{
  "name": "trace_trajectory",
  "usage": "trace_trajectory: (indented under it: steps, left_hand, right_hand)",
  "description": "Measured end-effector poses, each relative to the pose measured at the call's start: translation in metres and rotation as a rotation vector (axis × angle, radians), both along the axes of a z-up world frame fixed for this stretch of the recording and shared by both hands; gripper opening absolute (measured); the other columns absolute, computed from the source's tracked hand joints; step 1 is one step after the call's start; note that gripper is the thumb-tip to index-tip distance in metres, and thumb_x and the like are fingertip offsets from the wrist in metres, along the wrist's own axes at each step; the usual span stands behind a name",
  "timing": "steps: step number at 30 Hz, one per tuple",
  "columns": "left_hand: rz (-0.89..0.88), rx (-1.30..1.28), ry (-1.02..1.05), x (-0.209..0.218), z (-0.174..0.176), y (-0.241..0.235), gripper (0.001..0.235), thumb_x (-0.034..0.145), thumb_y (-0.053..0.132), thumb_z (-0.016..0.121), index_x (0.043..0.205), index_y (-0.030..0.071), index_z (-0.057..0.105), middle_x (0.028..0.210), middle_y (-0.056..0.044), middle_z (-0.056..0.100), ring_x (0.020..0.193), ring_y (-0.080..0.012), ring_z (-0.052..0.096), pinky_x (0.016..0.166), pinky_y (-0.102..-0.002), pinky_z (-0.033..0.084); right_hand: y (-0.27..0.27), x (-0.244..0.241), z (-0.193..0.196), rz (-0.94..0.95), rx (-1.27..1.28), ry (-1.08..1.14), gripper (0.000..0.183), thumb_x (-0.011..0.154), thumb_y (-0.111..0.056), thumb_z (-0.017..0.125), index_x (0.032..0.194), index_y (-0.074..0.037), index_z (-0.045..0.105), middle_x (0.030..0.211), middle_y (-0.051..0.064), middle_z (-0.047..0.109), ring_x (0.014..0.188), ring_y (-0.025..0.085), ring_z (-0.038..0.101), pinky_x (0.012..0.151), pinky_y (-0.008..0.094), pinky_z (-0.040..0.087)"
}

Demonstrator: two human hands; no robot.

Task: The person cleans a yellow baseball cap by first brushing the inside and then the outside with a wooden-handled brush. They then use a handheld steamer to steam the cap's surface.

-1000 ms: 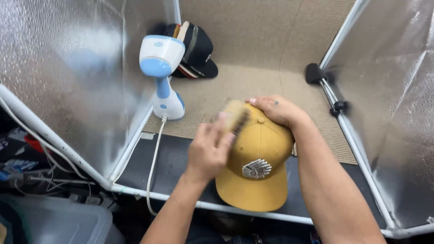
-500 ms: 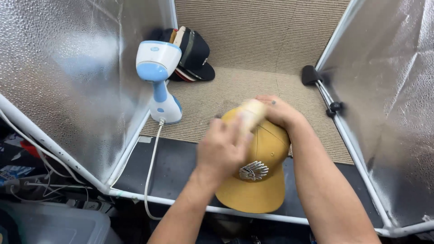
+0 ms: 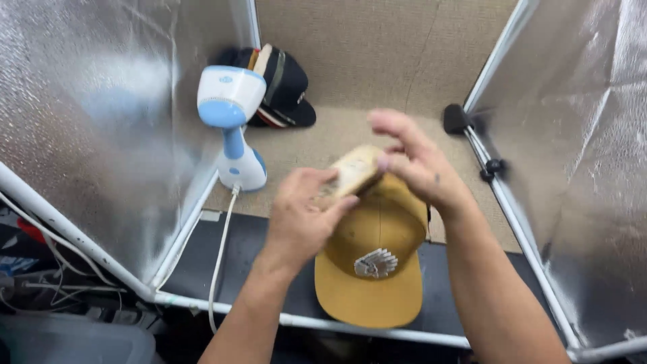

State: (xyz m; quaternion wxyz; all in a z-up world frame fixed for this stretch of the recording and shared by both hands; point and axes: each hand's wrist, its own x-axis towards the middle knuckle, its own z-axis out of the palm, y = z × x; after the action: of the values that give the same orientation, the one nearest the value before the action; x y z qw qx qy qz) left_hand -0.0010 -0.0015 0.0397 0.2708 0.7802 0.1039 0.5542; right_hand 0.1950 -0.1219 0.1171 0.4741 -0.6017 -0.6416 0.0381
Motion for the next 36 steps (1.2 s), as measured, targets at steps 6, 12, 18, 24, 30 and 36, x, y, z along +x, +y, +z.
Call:
trace_trajectory:
  steps: [6, 12, 18, 24, 30, 36]
  left_hand:
    - [0.172, -0.1, -0.251, 0.014, -0.024, -0.042, 0.06, 0.086, 0.025, 0.086, 0.128, 0.003, 0.05, 0.145, -0.027, 0.039, 0.138, -0.0521, 0.042, 0.108, -0.057, 0.046]
    - [0.188, 0.364, 0.123, 0.004, -0.048, -0.106, 0.05, 0.099, 0.05, 0.061, 0.134, 0.015, 0.067, 0.147, -0.022, 0.051, 0.136, -0.0455, 0.046, 0.114, -0.06, 0.033]
    - [0.317, 0.472, 0.166, 0.009, -0.062, -0.1, 0.037, 0.1, 0.04, 0.065, 0.135, 0.03, 0.064, 0.149, -0.014, 0.055, 0.139, -0.0367, 0.05, 0.111, -0.056, 0.036]
    - [0.232, 0.368, 0.126, 0.01, -0.054, -0.092, 0.044, 0.097, 0.044, 0.064, 0.134, 0.02, 0.064, 0.14, -0.007, 0.062, 0.13, -0.0307, 0.054, 0.105, -0.051, 0.035]
    - [0.179, 0.11, -0.077, 0.054, -0.054, -0.015, 0.021, 0.098, 0.017, 0.061, 0.113, 0.003, 0.067, 0.124, -0.021, 0.067, 0.121, -0.0427, 0.063, 0.103, -0.051, 0.044]
    - [0.05, -0.016, -0.115, 0.052, -0.056, -0.017, 0.023, 0.102, 0.012, 0.055, 0.111, 0.0, 0.072, 0.126, -0.022, 0.07, 0.121, -0.0405, 0.065, 0.107, -0.047, 0.048]
  right_hand:
    - [-0.022, -0.027, 0.023, -0.081, -0.274, -0.281, 0.032, 0.085, -0.033, 0.079, 0.116, -0.022, 0.08, 0.105, 0.015, 0.075, 0.103, 0.041, 0.071, 0.094, 0.052, 0.054]
    - [-0.025, -0.039, 0.017, -0.03, -0.41, -0.483, 0.044, 0.095, -0.049, 0.059, 0.13, -0.028, 0.074, 0.113, 0.002, 0.059, 0.096, 0.019, 0.063, 0.086, 0.036, 0.049]
    - [0.034, 0.049, -0.012, -0.397, -0.695, 0.03, 0.038, 0.096, -0.045, 0.055, 0.106, -0.017, 0.078, 0.107, -0.001, 0.077, 0.097, 0.016, 0.063, 0.088, 0.032, 0.047]
    - [0.011, 0.054, -0.033, -0.692, -0.868, 0.339, 0.042, 0.094, -0.05, 0.054, 0.093, -0.01, 0.07, 0.092, 0.008, 0.068, 0.069, 0.02, 0.045, 0.058, 0.035, 0.034]
    - [-0.049, -0.009, -0.018, -0.37, -0.075, -0.294, 0.033, 0.095, -0.04, 0.065, 0.122, -0.028, 0.079, 0.103, 0.016, 0.074, 0.095, 0.037, 0.072, 0.081, 0.043, 0.058]
    - [-0.042, 0.07, -0.086, -0.553, -0.362, -0.081, 0.05, 0.105, -0.045, 0.05, 0.124, -0.005, 0.074, 0.118, 0.022, 0.074, 0.113, 0.042, 0.068, 0.098, 0.053, 0.051]
